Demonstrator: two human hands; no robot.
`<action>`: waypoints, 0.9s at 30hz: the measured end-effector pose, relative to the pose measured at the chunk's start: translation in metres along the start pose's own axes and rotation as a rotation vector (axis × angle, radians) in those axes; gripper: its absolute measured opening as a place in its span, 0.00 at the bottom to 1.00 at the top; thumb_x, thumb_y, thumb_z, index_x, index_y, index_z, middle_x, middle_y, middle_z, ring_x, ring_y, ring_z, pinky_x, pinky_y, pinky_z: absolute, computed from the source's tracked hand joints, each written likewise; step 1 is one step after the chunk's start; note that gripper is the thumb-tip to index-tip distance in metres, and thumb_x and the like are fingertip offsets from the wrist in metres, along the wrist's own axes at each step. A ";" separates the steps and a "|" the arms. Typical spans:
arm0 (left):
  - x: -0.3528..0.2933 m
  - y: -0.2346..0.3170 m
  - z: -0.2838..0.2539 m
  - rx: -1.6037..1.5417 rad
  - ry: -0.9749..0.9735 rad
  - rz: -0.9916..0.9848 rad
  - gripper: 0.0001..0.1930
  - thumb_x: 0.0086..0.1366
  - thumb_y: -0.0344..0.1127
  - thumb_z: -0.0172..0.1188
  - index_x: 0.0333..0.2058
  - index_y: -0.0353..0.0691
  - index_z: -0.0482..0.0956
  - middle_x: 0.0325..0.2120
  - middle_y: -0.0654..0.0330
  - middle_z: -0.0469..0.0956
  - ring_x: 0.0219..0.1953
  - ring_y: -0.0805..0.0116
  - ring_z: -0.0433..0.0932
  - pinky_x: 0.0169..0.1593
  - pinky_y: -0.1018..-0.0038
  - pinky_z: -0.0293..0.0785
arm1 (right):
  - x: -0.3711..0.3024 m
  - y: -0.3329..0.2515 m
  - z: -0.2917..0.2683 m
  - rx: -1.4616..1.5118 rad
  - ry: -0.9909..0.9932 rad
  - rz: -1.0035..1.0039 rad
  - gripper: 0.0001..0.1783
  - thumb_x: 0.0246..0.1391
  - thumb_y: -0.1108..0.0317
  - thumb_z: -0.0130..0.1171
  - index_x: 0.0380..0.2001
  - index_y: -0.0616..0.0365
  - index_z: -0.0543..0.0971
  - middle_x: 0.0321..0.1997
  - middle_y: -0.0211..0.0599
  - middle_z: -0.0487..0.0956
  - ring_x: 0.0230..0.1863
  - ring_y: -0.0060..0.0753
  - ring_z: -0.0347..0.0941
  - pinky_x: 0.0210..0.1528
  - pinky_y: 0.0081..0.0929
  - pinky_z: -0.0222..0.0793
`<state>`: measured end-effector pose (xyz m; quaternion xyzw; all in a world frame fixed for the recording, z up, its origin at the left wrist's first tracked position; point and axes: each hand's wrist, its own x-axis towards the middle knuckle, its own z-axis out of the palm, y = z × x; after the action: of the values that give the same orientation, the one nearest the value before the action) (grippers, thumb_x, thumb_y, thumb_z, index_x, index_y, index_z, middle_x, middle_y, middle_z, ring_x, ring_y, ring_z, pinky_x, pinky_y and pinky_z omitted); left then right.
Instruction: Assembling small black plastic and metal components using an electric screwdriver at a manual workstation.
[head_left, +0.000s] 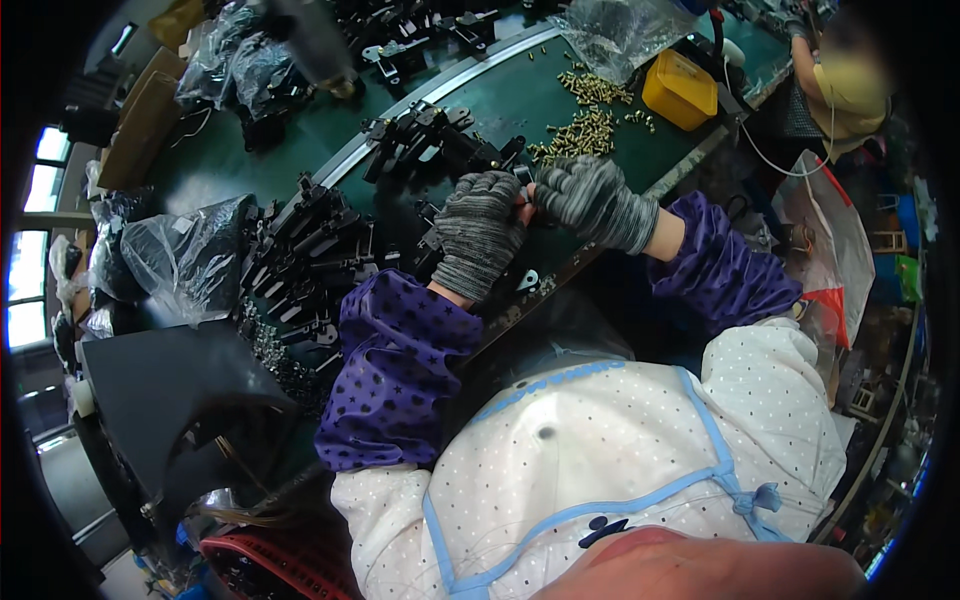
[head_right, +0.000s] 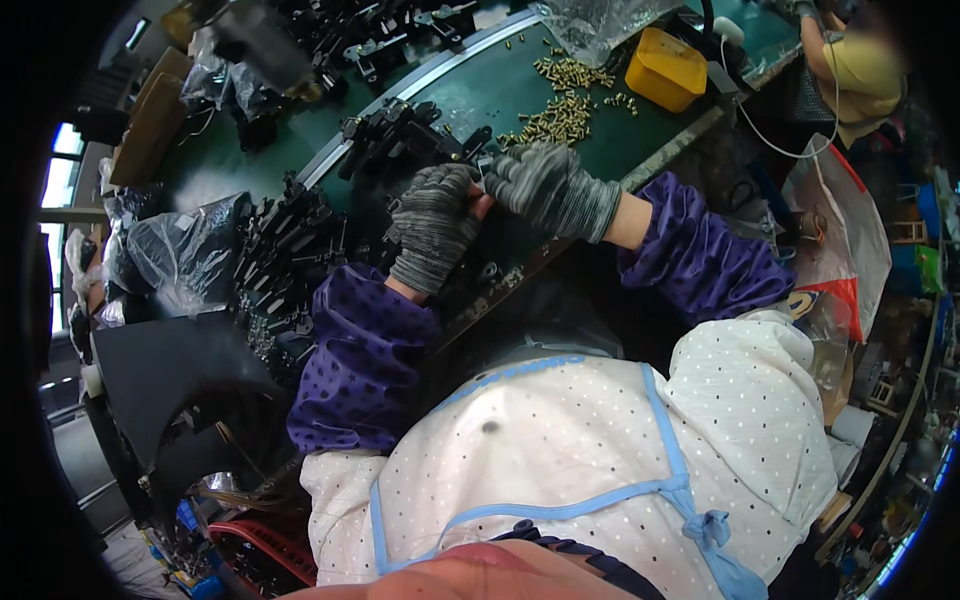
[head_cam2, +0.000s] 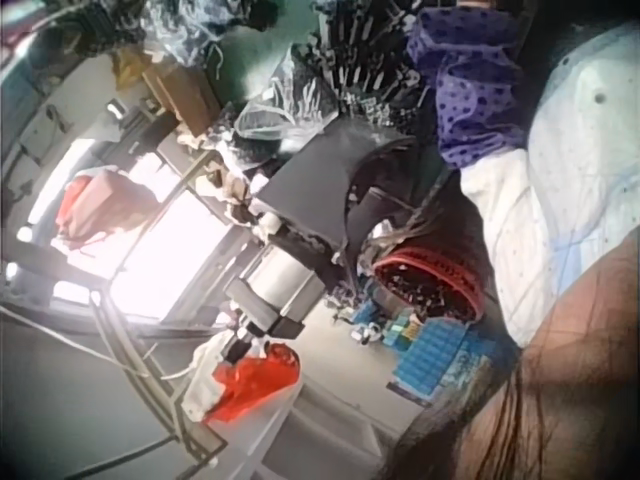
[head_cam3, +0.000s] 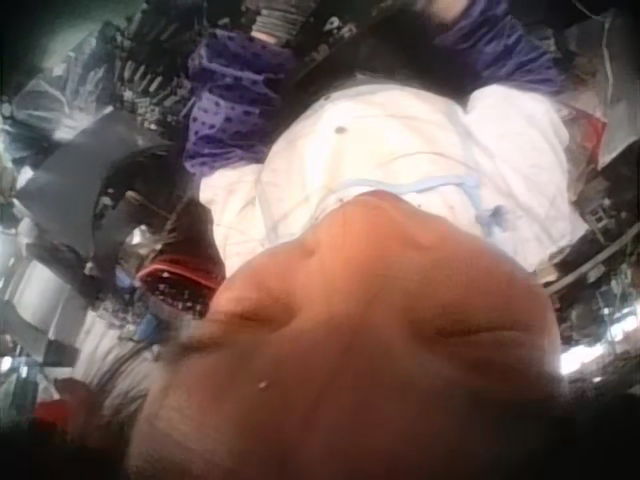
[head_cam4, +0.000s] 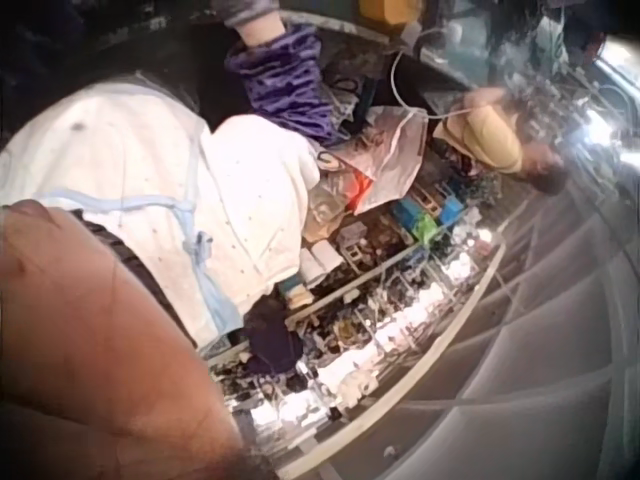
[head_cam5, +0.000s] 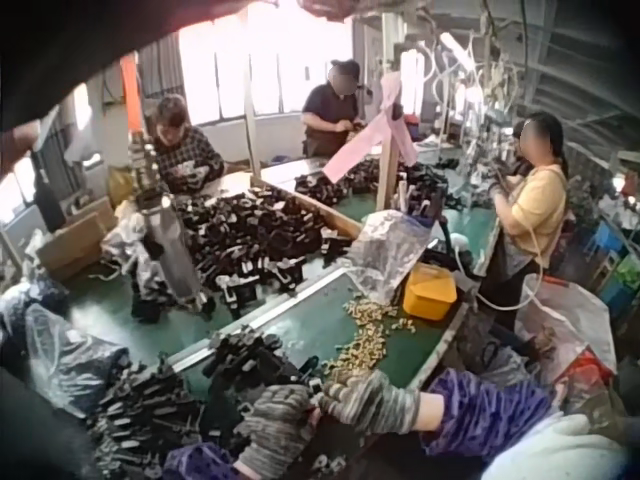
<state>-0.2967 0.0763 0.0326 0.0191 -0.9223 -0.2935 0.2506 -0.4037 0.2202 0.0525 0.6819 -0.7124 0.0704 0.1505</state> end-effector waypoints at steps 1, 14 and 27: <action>0.000 0.000 0.000 -0.023 0.023 0.006 0.10 0.40 0.32 0.66 0.22 0.42 0.73 0.22 0.58 0.73 0.29 0.57 0.72 0.33 0.65 0.68 | -0.001 -0.002 -0.002 -0.047 0.008 -0.028 0.13 0.46 0.63 0.48 0.33 0.57 0.75 0.29 0.37 0.74 0.27 0.36 0.72 0.27 0.30 0.68; -0.002 -0.004 0.002 -0.030 -0.007 -0.005 0.10 0.41 0.33 0.65 0.24 0.41 0.75 0.22 0.58 0.74 0.30 0.57 0.72 0.34 0.65 0.69 | 0.061 0.051 -0.094 -0.104 0.560 0.141 0.20 0.50 0.61 0.57 0.44 0.60 0.68 0.33 0.36 0.75 0.30 0.29 0.75 0.31 0.26 0.73; -0.001 -0.013 -0.008 -0.167 -0.125 0.068 0.13 0.40 0.29 0.66 0.28 0.40 0.75 0.27 0.58 0.76 0.33 0.58 0.74 0.37 0.67 0.70 | 0.099 0.086 -0.115 -0.932 0.705 0.220 0.19 0.52 0.64 0.45 0.44 0.65 0.68 0.12 0.35 0.65 0.12 0.35 0.61 0.16 0.32 0.57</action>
<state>-0.2940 0.0616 0.0307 -0.0516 -0.9085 -0.3614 0.2031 -0.4779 0.1663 0.2007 0.4017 -0.6415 -0.0124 0.6534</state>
